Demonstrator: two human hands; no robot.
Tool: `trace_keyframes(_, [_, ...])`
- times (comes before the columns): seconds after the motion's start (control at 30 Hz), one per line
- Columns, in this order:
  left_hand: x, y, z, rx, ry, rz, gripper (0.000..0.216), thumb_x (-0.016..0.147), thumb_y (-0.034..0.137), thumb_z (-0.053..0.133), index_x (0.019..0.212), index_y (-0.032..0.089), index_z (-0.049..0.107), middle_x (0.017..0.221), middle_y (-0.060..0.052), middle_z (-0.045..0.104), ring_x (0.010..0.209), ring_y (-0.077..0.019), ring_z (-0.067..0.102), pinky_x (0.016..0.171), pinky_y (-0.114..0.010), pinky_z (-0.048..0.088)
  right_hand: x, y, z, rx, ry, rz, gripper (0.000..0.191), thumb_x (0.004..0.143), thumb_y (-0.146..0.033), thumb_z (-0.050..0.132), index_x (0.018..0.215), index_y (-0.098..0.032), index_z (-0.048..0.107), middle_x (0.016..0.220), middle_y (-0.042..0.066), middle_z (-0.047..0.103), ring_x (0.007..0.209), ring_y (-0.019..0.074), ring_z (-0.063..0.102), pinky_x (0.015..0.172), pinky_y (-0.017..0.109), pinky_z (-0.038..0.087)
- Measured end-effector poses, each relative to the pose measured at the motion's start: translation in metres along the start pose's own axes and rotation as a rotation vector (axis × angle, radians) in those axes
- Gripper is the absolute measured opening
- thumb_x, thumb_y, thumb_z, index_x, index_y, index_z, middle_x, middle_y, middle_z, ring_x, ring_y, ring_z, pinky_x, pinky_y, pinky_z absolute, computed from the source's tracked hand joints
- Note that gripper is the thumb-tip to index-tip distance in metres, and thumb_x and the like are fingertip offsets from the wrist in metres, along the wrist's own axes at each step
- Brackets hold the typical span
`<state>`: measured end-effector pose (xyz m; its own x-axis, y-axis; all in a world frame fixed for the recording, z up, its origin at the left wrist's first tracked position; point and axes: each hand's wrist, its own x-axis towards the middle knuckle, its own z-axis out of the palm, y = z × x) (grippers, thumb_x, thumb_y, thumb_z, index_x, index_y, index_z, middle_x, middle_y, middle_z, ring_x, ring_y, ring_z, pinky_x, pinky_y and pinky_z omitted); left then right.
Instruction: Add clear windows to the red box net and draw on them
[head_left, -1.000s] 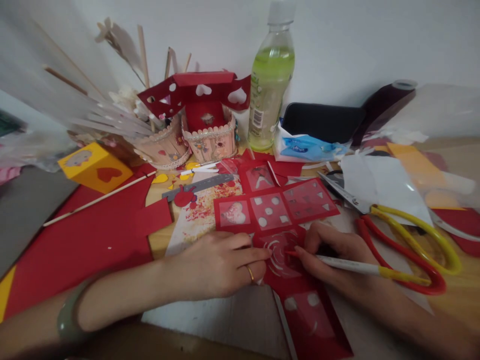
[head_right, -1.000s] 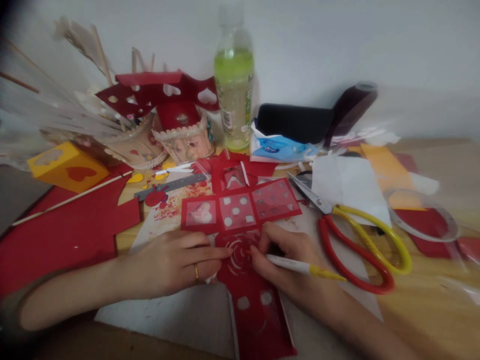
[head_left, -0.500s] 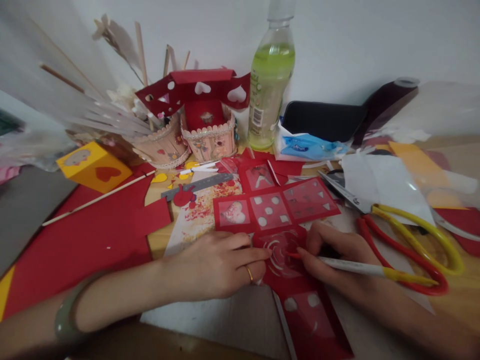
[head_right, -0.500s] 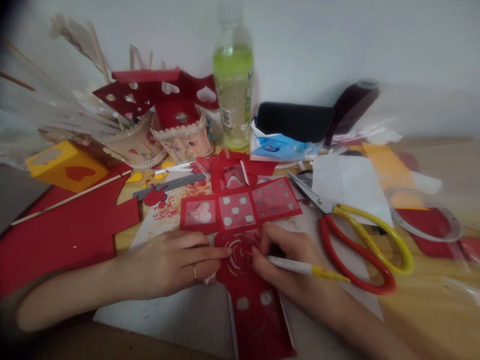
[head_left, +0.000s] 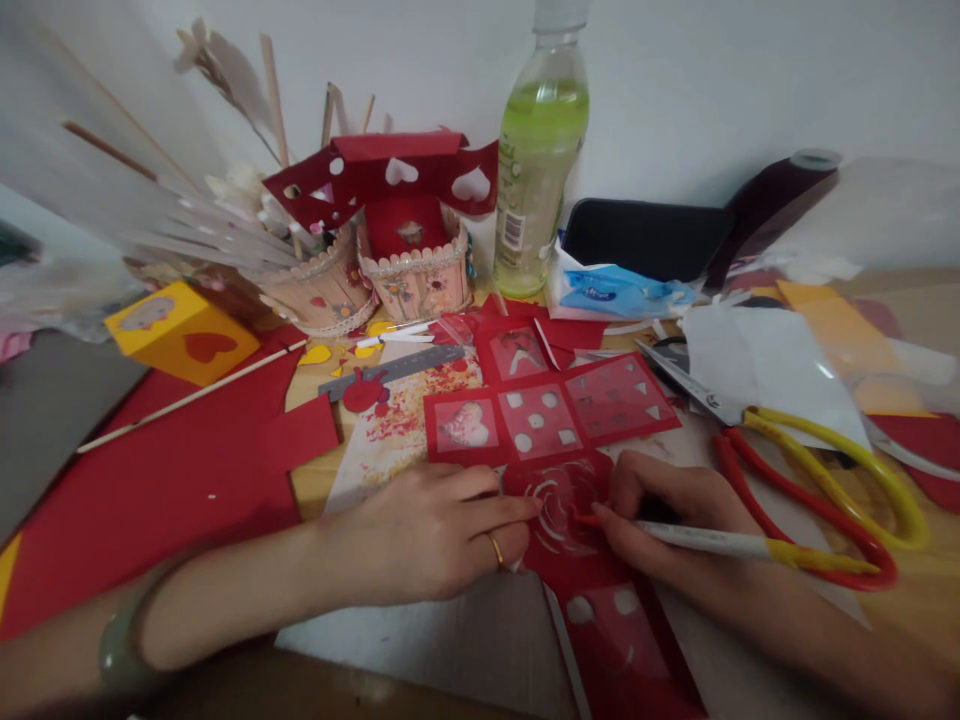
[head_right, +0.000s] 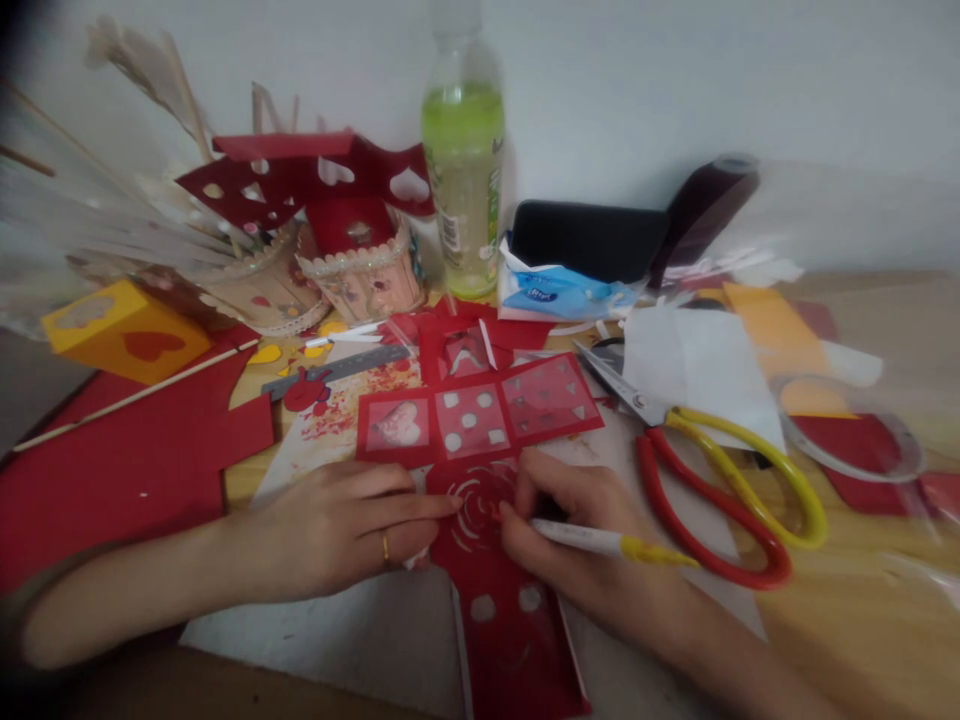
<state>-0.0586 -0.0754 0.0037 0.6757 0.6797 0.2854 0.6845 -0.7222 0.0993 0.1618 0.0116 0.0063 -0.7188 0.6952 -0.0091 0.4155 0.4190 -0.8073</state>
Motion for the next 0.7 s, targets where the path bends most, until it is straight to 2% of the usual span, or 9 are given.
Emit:
trace_keyframes(0.53, [0.0006, 0.0000, -0.0012, 0.015, 0.010, 0.003, 0.019, 0.095, 0.019, 0.045, 0.088, 0.017, 0.062, 0.111, 0.000, 0.066, 0.078, -0.0146, 0.055, 0.055, -0.024, 0.043, -0.0016, 0.0026, -0.0017, 0.019, -0.031, -0.007, 0.023, 0.080, -0.022, 0.052, 0.058, -0.022, 0.043, 0.054, -0.004, 0.051, 0.048, 0.0100, 0.046, 0.043, 0.021, 0.036])
trace_keyframes(0.7, [0.0012, 0.0003, -0.0012, 0.023, 0.025, 0.004, 0.020, 0.095, 0.018, 0.045, 0.086, 0.017, 0.063, 0.110, 0.001, 0.067, 0.076, -0.0145, 0.055, 0.054, -0.025, 0.043, 0.0009, -0.0024, -0.0038, 0.109, 0.058, 0.037, 0.026, 0.079, -0.026, 0.057, 0.057, -0.022, 0.044, 0.051, -0.004, 0.049, 0.046, 0.0099, 0.043, 0.041, 0.021, 0.033])
